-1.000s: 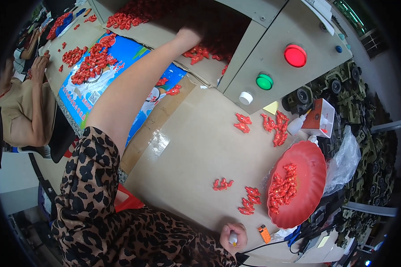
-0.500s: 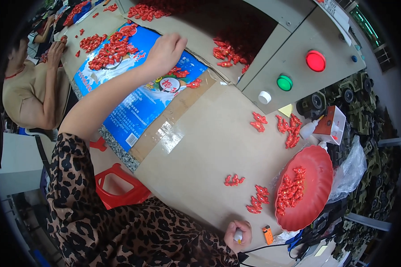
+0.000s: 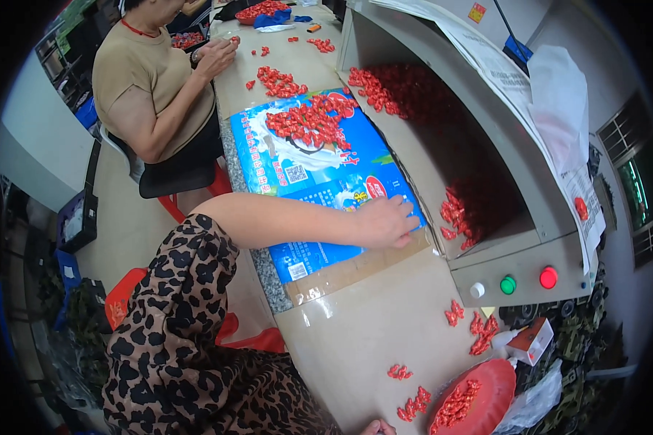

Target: The person retrieves small red pieces from the work surface, applies glue to them using a glue bottle, and presses components together by hand.

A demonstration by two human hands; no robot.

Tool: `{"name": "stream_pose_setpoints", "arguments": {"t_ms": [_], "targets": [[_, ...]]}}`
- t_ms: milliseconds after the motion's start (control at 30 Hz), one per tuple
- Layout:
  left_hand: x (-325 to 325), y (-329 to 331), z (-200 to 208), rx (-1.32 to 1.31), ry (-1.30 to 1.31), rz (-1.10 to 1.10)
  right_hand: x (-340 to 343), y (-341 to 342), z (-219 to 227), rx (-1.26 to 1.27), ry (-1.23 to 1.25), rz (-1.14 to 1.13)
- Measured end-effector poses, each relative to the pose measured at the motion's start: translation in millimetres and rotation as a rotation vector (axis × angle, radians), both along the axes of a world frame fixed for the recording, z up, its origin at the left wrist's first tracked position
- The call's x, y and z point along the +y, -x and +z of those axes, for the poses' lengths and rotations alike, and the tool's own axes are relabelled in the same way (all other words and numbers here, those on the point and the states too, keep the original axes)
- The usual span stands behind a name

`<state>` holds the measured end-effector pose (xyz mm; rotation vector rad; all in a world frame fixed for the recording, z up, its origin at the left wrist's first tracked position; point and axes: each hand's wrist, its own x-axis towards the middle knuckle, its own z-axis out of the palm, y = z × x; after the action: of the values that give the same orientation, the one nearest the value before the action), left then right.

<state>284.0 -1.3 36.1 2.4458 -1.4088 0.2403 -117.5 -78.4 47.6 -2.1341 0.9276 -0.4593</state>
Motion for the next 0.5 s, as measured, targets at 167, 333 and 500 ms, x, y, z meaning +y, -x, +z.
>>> {"name": "stream_pose_setpoints", "arguments": {"t_ms": [167,333,500], "targets": [[-12,-10,-12,-0.019,0.036,0.013,-2,-6,-5,-0.039,-0.025,-0.061],[-8,-39,-7,0.034,0.228,-0.01,1,-5,-39,-0.325,-0.115,-0.196],[-5,-36,1,-0.205,0.119,0.006,7,-20,-14,-0.228,-0.068,-0.196]]}}
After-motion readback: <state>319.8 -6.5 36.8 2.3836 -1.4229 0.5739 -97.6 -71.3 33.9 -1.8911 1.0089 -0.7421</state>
